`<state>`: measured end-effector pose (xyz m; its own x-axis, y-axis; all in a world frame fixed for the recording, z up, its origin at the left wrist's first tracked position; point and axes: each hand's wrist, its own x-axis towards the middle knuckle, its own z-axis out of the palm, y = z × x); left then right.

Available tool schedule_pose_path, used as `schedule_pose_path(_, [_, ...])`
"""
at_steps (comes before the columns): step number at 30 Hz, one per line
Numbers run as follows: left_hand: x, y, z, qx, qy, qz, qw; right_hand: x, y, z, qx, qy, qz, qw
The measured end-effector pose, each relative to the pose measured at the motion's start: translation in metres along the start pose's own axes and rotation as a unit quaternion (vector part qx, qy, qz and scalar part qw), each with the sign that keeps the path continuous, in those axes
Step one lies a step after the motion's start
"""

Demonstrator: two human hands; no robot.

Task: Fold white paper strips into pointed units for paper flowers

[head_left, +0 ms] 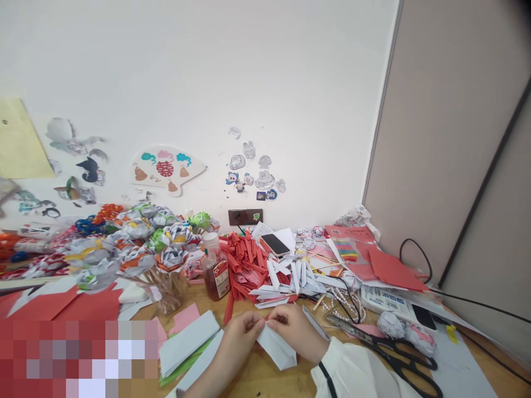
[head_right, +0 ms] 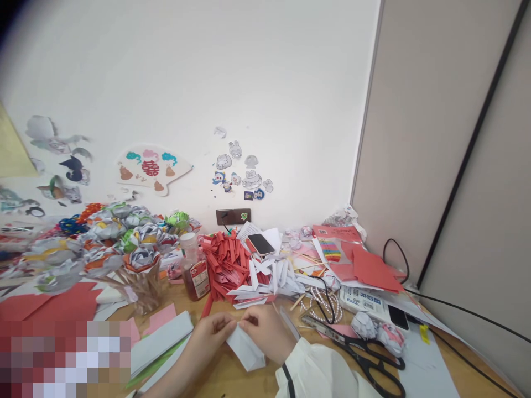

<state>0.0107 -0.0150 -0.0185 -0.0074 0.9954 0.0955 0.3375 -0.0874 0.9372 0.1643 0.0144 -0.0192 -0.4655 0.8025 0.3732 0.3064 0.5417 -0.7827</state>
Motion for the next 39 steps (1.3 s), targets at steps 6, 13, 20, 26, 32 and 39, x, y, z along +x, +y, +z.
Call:
schedule_pose_path(6, [-0.001, 0.002, -0.003, 0.022, -0.009, 0.015, 1.000, 0.002, 0.003, -0.008, -0.021, -0.031, -0.006, 0.999])
schedule_pose_path(13, [-0.010, 0.007, -0.001, 0.123, -0.038, 0.052, 0.990, 0.001, -0.006, -0.006, -0.169, -0.005, -0.167, 0.971])
schedule_pose_path(20, [0.002, 0.007, -0.003, -0.152, -0.009, -0.066, 0.986, -0.006, -0.013, -0.013, -0.255, 0.091, -0.237, 0.933])
schedule_pose_path(26, [0.007, 0.004, -0.005, -0.264, -0.008, -0.113, 0.958, -0.002, -0.006, -0.011, -0.238, 0.043, -0.252, 0.937])
schedule_pose_path(32, [0.007, -0.001, -0.004, -0.264, -0.057, -0.132, 0.954, 0.001, -0.008, -0.008, -0.159, 0.056, -0.242, 0.955])
schedule_pose_path(39, [0.001, 0.003, -0.002, -0.287, -0.076, -0.129, 0.946, 0.002, -0.009, -0.008, -0.129, 0.065, -0.190, 0.971])
